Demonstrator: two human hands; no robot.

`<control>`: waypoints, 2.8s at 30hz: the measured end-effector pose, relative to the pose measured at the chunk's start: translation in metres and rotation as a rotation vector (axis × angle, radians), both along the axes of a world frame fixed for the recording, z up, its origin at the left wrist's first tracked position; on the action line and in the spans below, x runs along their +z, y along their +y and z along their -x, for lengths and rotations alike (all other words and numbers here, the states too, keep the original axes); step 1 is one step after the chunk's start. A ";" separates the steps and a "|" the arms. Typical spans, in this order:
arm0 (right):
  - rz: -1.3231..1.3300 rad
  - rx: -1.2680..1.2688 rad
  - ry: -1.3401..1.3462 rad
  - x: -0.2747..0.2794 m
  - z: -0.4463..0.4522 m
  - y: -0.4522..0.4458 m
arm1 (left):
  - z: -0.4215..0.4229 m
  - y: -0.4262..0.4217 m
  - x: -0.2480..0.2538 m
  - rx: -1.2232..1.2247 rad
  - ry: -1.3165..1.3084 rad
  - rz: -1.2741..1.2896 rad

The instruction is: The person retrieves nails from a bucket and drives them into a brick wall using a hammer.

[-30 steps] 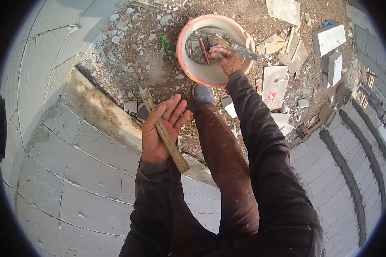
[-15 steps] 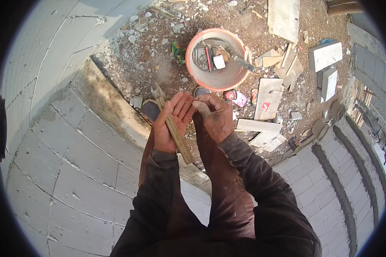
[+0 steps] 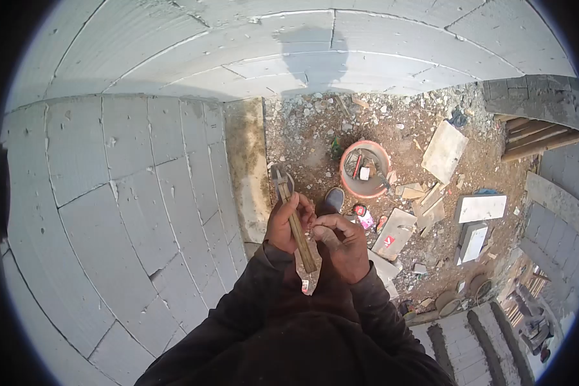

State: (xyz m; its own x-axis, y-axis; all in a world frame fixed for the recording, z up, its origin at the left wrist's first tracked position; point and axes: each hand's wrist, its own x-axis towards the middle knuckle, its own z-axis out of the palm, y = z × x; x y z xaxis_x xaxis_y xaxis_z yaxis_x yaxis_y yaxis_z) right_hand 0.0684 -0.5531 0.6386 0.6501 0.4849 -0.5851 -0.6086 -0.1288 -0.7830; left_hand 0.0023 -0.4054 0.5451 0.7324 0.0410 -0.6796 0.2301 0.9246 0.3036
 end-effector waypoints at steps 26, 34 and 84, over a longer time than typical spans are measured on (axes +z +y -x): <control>-0.469 0.506 -0.860 0.310 -0.022 0.240 | 0.065 0.244 0.416 -0.315 -0.547 -1.031; -0.827 0.403 -0.819 0.461 -0.082 0.322 | 0.035 0.329 0.589 0.005 -0.339 -1.735; -1.414 -0.157 -1.527 0.826 -0.127 0.565 | -0.054 0.472 1.087 1.486 0.889 -3.304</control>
